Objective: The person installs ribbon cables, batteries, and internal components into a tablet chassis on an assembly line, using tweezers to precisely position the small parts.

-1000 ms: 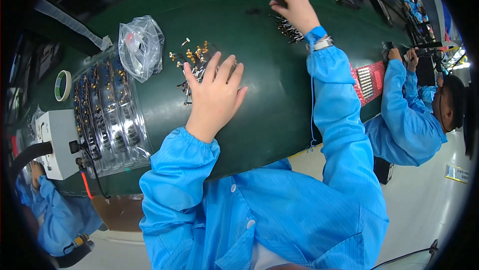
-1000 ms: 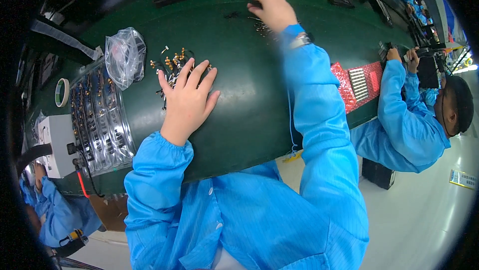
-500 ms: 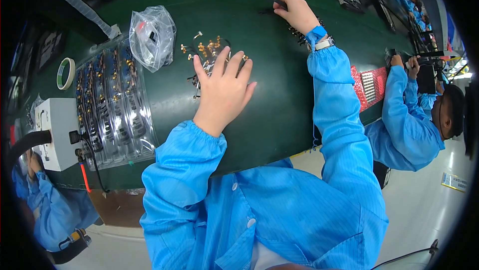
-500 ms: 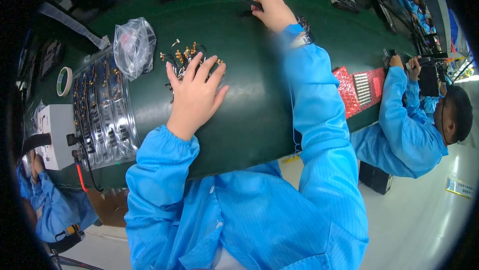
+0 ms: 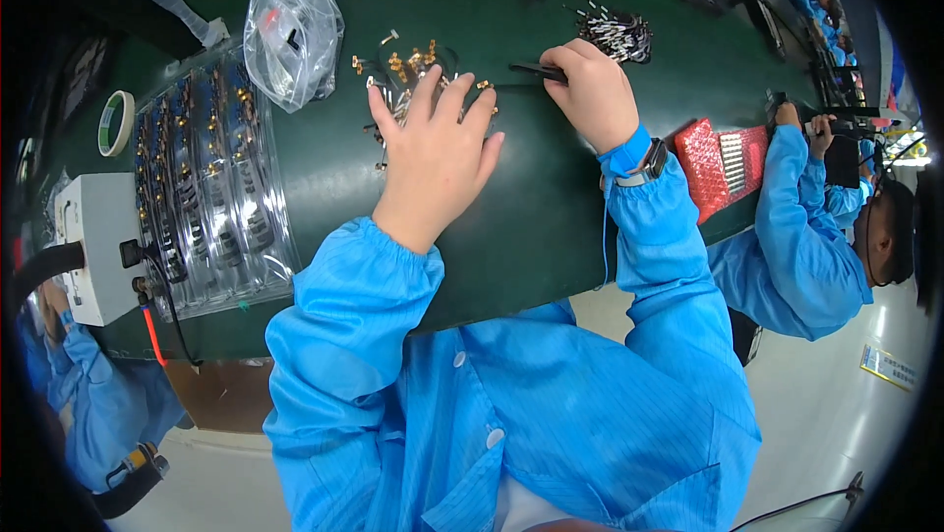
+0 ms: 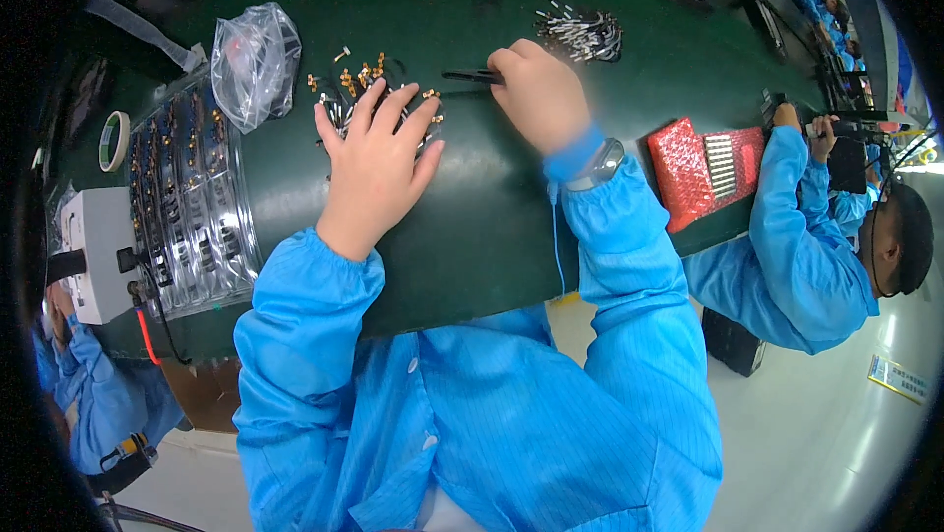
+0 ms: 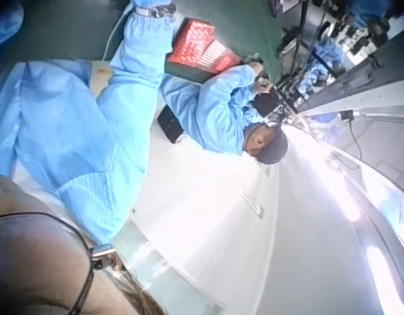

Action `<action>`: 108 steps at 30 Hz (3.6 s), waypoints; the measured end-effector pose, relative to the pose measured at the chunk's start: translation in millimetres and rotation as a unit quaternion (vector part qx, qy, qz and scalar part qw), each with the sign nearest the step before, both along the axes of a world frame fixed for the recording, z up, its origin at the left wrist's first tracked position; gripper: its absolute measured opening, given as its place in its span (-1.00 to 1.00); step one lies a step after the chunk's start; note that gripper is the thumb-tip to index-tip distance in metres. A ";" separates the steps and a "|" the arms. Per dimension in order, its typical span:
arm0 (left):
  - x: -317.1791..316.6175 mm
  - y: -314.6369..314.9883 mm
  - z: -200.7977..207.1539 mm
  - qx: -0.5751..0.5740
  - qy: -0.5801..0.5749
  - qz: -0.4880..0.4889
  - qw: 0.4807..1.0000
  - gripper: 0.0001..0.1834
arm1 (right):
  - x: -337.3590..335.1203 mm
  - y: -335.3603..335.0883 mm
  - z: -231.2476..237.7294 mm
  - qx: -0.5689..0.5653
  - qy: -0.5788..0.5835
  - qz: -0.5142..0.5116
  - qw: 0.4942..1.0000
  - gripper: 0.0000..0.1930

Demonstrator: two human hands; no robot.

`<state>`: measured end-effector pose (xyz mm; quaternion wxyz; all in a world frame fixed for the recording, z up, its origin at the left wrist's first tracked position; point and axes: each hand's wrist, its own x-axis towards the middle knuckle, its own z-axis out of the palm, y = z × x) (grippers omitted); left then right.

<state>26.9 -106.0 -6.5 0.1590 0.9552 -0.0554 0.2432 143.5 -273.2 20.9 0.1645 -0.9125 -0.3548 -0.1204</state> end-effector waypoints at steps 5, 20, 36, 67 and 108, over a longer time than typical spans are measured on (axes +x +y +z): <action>-3.1 -1.3 -0.6 0.007 0.009 -0.003 1.000 -0.64 | 3.8 8.9 -8.7 0.042 0.062 -0.003 0.997 -0.85; -3.3 -1.4 2.7 0.022 0.025 0.017 0.999 -0.60 | 16.0 -6.2 -12.8 0.133 0.067 0.079 0.986 -0.84; -1.2 -5.0 -1.0 0.043 0.014 -0.008 0.999 -0.59 | 12.1 2.5 -16.9 0.093 0.100 0.067 0.988 -0.84; -4.6 -4.2 0.7 0.051 0.042 0.033 0.997 -0.62 | 6.3 15.2 -20.0 0.093 0.092 0.193 0.972 -0.76; -9.5 2.0 4.3 0.077 0.048 -0.063 0.994 -0.49 | 22.4 -16.5 8.4 0.082 0.026 0.128 0.988 -0.83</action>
